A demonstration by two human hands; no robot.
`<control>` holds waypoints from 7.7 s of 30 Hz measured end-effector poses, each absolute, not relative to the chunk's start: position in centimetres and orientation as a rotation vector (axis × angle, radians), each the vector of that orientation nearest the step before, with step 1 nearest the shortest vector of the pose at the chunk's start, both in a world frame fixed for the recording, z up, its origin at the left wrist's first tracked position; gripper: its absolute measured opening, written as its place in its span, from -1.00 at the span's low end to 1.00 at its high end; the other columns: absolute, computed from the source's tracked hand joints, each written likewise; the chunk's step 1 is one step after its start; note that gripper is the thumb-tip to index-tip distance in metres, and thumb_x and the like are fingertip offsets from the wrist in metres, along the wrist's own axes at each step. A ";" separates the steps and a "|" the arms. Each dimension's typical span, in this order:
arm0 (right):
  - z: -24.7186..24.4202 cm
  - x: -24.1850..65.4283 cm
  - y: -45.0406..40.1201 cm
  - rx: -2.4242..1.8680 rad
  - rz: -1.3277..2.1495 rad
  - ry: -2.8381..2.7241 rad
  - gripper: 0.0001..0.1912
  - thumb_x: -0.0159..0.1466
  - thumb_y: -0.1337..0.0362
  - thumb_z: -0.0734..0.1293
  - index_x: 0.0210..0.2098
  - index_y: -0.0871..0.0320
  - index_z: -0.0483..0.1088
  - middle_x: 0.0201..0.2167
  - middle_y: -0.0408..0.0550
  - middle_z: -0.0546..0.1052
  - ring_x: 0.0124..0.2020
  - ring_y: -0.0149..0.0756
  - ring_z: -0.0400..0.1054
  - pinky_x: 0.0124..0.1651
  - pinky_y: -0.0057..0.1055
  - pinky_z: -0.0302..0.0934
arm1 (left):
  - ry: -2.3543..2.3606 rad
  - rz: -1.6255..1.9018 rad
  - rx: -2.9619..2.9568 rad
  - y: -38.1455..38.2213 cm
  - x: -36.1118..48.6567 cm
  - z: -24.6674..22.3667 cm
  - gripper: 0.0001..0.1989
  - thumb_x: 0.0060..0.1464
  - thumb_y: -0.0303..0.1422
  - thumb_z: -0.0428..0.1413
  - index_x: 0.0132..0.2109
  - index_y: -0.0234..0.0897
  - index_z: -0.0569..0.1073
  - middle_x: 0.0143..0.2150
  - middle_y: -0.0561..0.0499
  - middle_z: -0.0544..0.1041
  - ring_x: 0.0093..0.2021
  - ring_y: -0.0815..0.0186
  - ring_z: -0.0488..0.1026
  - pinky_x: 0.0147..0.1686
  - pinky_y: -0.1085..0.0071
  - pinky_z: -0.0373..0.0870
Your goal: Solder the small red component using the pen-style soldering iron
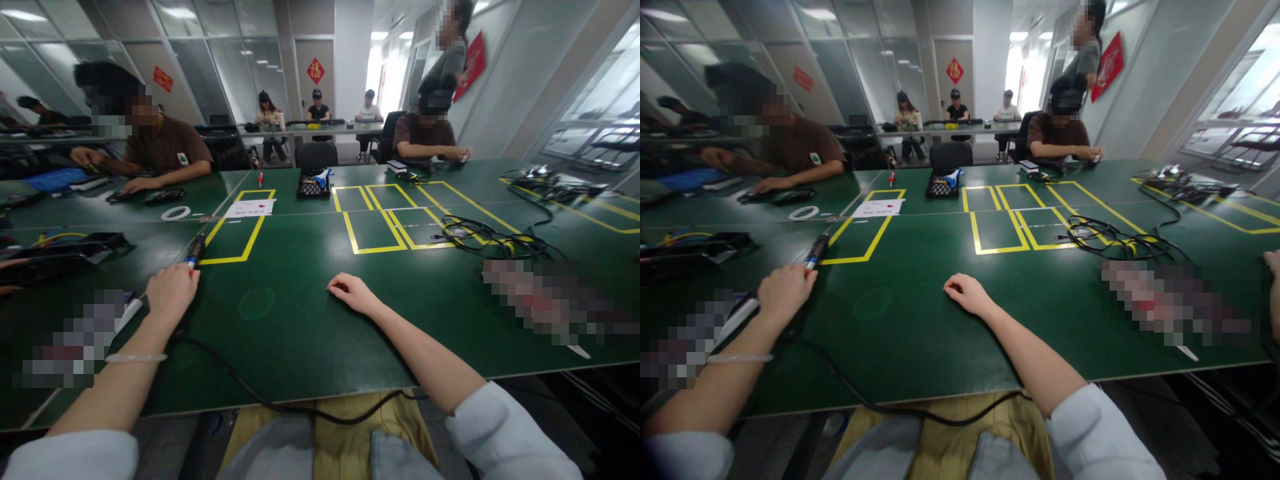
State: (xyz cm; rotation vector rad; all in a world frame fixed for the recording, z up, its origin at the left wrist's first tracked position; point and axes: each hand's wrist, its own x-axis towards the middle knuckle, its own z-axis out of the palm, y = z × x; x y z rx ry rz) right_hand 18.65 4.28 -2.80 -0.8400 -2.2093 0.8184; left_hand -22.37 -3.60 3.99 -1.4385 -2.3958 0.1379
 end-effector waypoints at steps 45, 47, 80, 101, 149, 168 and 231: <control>-2.0 18.1 3.8 -0.716 1.090 -2.055 -0.81 0.28 0.18 0.26 -0.23 0.19 0.35 -0.42 -0.16 0.43 -0.45 -0.44 0.23 -0.35 -0.50 0.13 | -2.475 -1.662 -3.063 0.6 -1.6 -0.6 -0.66 0.09 -0.14 0.11 -0.15 -0.35 0.35 -0.28 -0.03 0.46 -0.31 0.39 0.41 -0.29 0.42 0.38; -2.0 18.1 3.8 -0.730 1.080 -2.065 -0.81 0.27 0.18 0.27 -0.24 0.19 0.35 -0.44 -0.18 0.40 -0.46 -0.45 0.21 -0.36 -0.50 0.11 | -2.461 -1.699 -3.047 0.7 -1.6 -0.8 -0.67 0.07 -0.15 0.13 -0.16 -0.33 0.35 -0.29 0.00 0.44 -0.31 0.39 0.40 -0.30 0.43 0.38; -2.6 17.9 4.3 -0.788 1.113 -2.065 -0.85 0.18 0.32 0.32 -0.23 0.20 0.42 -0.40 -0.13 0.44 -0.40 -0.42 0.29 -0.28 -0.46 0.18 | -2.326 -0.593 -1.908 0.8 -18.5 0.9 -0.42 0.06 -0.12 0.05 0.16 -0.38 0.29 0.18 -0.27 0.29 0.20 -0.05 0.19 0.16 0.05 0.15; -2.5 17.9 4.1 -0.778 1.151 -2.067 -0.87 0.19 0.29 0.31 -0.26 0.18 0.35 -0.43 -0.16 0.42 -0.42 -0.42 0.27 -0.32 -0.46 0.17 | -2.648 -0.055 -1.611 -2.3 -18.9 2.2 -0.36 -0.02 0.07 -0.01 0.05 -0.33 0.34 0.02 -0.29 0.30 -0.09 -0.07 0.41 -0.22 0.12 0.39; -2.7 18.1 4.2 -0.797 0.758 -2.188 -0.97 0.20 0.37 0.29 -0.34 0.14 0.32 -0.37 -0.13 0.32 -0.42 -0.39 0.21 -0.29 -0.44 0.14 | -2.120 -0.467 -2.358 -1.1 0.7 -0.5 -0.37 0.06 -0.12 0.09 0.23 -0.19 0.14 0.01 -0.15 0.29 -0.04 0.11 0.36 -0.20 0.35 0.32; -2.5 17.9 4.0 -0.814 0.729 -2.164 -0.92 0.23 0.34 0.33 -0.27 0.15 0.45 -0.29 -0.09 0.35 -0.35 -0.40 0.28 -0.23 -0.45 0.20 | -2.076 -0.407 -2.307 -1.3 1.0 -0.3 -0.33 0.08 -0.14 0.06 0.28 -0.24 0.08 0.05 -0.15 0.30 -0.01 0.15 0.35 -0.21 0.37 0.31; -2.8 19.2 4.6 -0.826 0.768 -2.249 -0.86 0.27 0.34 0.26 -0.27 0.16 0.48 -0.34 -0.07 0.49 -0.29 -0.35 0.32 -0.21 -0.41 0.19 | -2.322 -0.271 -1.504 -1.7 -21.7 2.6 -0.57 0.22 -0.14 -0.15 -0.12 -0.41 0.43 -0.21 -0.18 0.46 -0.21 0.10 0.40 -0.21 0.25 0.27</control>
